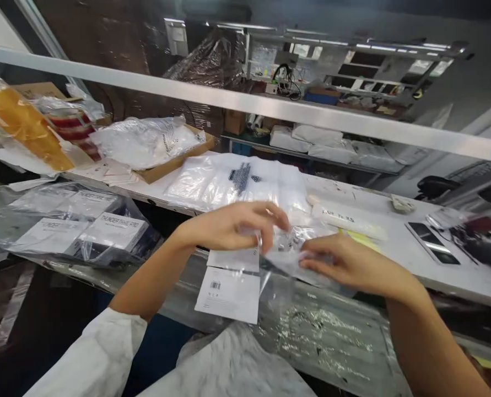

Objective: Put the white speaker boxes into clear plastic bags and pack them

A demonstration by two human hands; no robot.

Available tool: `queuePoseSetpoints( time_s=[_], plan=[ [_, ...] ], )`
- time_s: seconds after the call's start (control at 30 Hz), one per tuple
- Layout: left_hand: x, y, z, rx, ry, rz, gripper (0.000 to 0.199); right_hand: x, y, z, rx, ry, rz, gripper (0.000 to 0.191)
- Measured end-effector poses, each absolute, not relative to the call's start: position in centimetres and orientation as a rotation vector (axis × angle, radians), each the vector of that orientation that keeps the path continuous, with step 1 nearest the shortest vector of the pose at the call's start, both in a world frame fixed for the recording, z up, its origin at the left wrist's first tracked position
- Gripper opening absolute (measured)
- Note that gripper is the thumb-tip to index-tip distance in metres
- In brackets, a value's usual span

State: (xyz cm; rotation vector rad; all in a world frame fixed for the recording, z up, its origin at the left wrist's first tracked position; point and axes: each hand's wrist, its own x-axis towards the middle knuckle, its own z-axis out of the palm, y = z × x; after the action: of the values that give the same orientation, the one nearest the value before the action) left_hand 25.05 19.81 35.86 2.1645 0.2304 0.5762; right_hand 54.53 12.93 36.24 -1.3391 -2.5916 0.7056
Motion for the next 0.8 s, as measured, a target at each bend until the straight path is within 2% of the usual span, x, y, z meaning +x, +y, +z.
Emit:
queuePoseSetpoints(
  time_s=[0.03, 0.07, 0.13, 0.17, 0.2, 0.23, 0.3, 0.4, 0.57, 0.7, 0.8],
  plan=[
    [25.5, 19.7, 35.2, 2.108, 0.367, 0.698, 0.022, 55.5, 12.3, 36.1, -1.396, -2.489, 0.718, 0.035],
    [26.1, 19.6, 34.6, 2.039, 0.505, 0.785, 0.032, 56.6, 11.7, 36.0, -1.441, -2.374, 0.696, 0.040],
    [27.8, 19.8, 33.4, 1.929, 0.743, 0.828, 0.068, 59.0, 10.9, 35.6, -1.517, -2.183, 0.662, 0.045],
    [28.8, 20.1, 32.9, 1.910, 0.832, 0.799, 0.081, 60.2, 10.6, 35.5, -1.564, -2.110, 0.672, 0.048],
    [30.1, 20.3, 32.5, 1.912, 0.899, 0.750, 0.085, 61.4, 10.5, 35.4, -1.610, -2.052, 0.690, 0.051],
    [31.3, 20.6, 32.1, 1.924, 0.950, 0.691, 0.081, 62.6, 10.4, 35.3, -1.649, -2.010, 0.707, 0.055],
    [33.9, 21.1, 31.5, 1.950, 0.999, 0.561, 0.061, 64.8, 10.2, 35.3, -1.664, -1.981, 0.726, 0.060],
    [37.1, 21.3, 30.3, 1.826, 0.977, 0.511, 0.042, 67.7, 9.4, 35.1, -1.553, -1.927, 0.814, 0.059],
    [40.4, 20.1, 28.6, 1.333, 0.768, 0.855, 0.043, 71.7, 7.4, 34.5, -1.581, -1.708, 0.859, 0.057],
    [42.0, 18.6, 28.8, 1.375, 0.792, 0.952, 0.034, 74.7, 6.1, 34.2, -1.612, -1.767, 0.801, 0.061],
    [43.0, 17.7, 29.6, 1.507, 0.701, 0.977, 0.030, 75.9, 5.6, 33.9, -1.443, -1.721, 1.112, 0.054]
  ],
)
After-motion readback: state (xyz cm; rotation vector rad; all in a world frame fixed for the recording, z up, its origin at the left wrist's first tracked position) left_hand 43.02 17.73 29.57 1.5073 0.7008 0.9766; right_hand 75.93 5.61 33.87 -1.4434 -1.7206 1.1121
